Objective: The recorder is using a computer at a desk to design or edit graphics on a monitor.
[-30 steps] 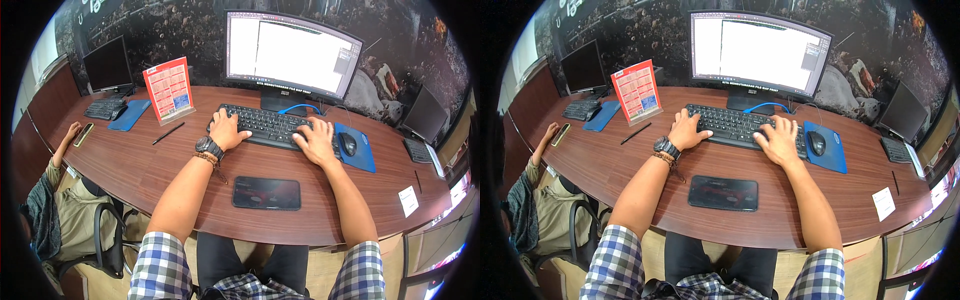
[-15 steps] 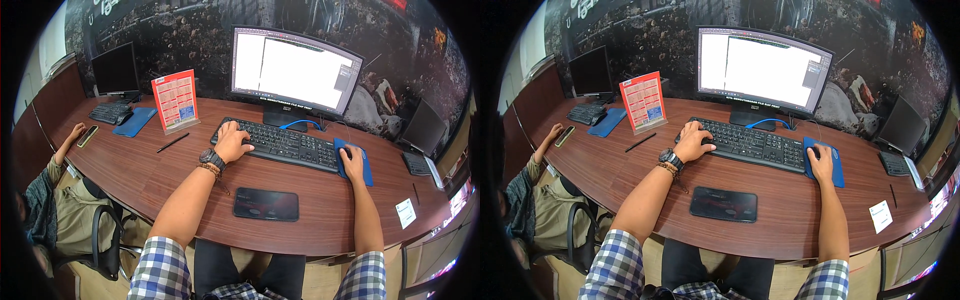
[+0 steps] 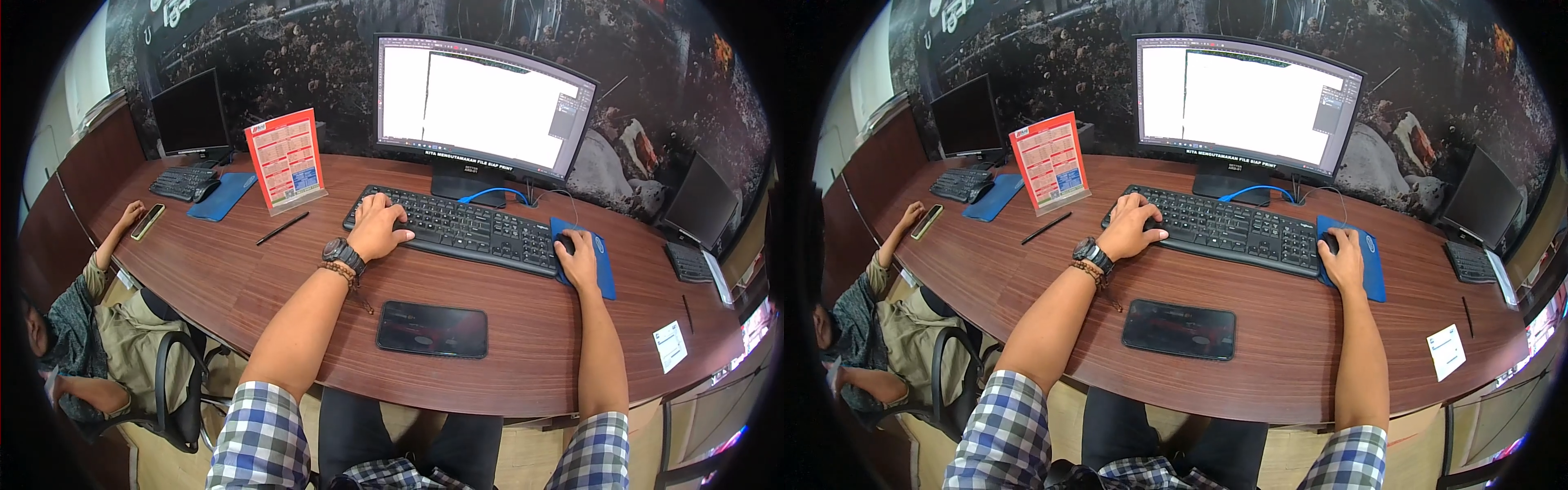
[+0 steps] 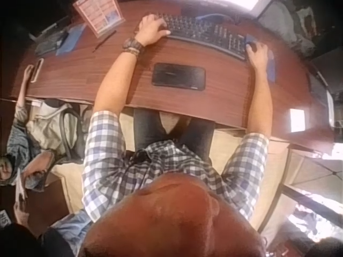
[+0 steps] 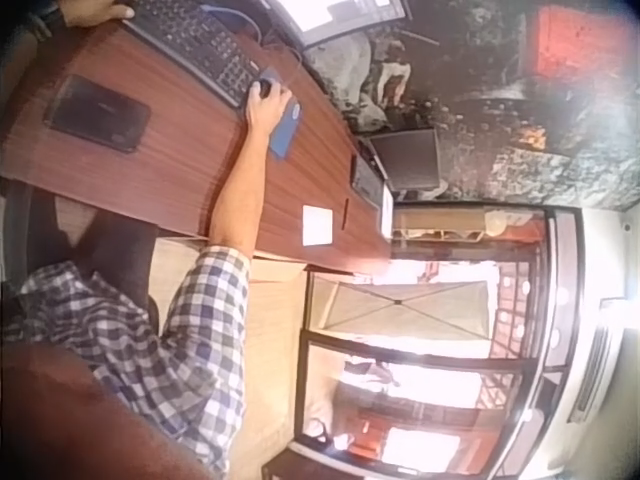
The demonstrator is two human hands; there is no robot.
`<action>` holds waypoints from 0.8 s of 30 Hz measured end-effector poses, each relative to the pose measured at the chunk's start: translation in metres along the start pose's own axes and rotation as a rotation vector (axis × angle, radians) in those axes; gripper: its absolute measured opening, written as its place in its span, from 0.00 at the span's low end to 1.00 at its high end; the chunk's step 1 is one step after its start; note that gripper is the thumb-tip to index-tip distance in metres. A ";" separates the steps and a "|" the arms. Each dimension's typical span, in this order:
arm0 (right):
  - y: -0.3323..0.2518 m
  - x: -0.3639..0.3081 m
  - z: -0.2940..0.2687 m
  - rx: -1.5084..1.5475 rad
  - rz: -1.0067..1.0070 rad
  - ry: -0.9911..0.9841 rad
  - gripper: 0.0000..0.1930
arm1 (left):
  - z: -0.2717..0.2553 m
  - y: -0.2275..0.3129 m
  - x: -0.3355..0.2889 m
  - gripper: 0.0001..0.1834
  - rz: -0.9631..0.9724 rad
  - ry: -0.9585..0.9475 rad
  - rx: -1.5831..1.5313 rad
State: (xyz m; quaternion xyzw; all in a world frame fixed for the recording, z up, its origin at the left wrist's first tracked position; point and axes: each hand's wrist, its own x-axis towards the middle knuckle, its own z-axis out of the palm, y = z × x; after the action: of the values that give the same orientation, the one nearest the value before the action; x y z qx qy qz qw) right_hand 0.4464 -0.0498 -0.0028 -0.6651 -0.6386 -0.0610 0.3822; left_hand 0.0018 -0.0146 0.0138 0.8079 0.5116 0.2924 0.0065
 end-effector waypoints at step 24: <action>0.000 0.000 -0.001 0.100 -0.008 -0.007 0.18 | -0.009 0.034 0.014 0.56 -0.400 -0.338 0.170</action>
State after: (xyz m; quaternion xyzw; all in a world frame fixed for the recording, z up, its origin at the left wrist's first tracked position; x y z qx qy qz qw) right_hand 0.4473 -0.0506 -0.0020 -0.6431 -0.6446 -0.0284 0.4125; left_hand 0.0299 -0.0215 0.0386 0.7256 0.6755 0.1024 0.0815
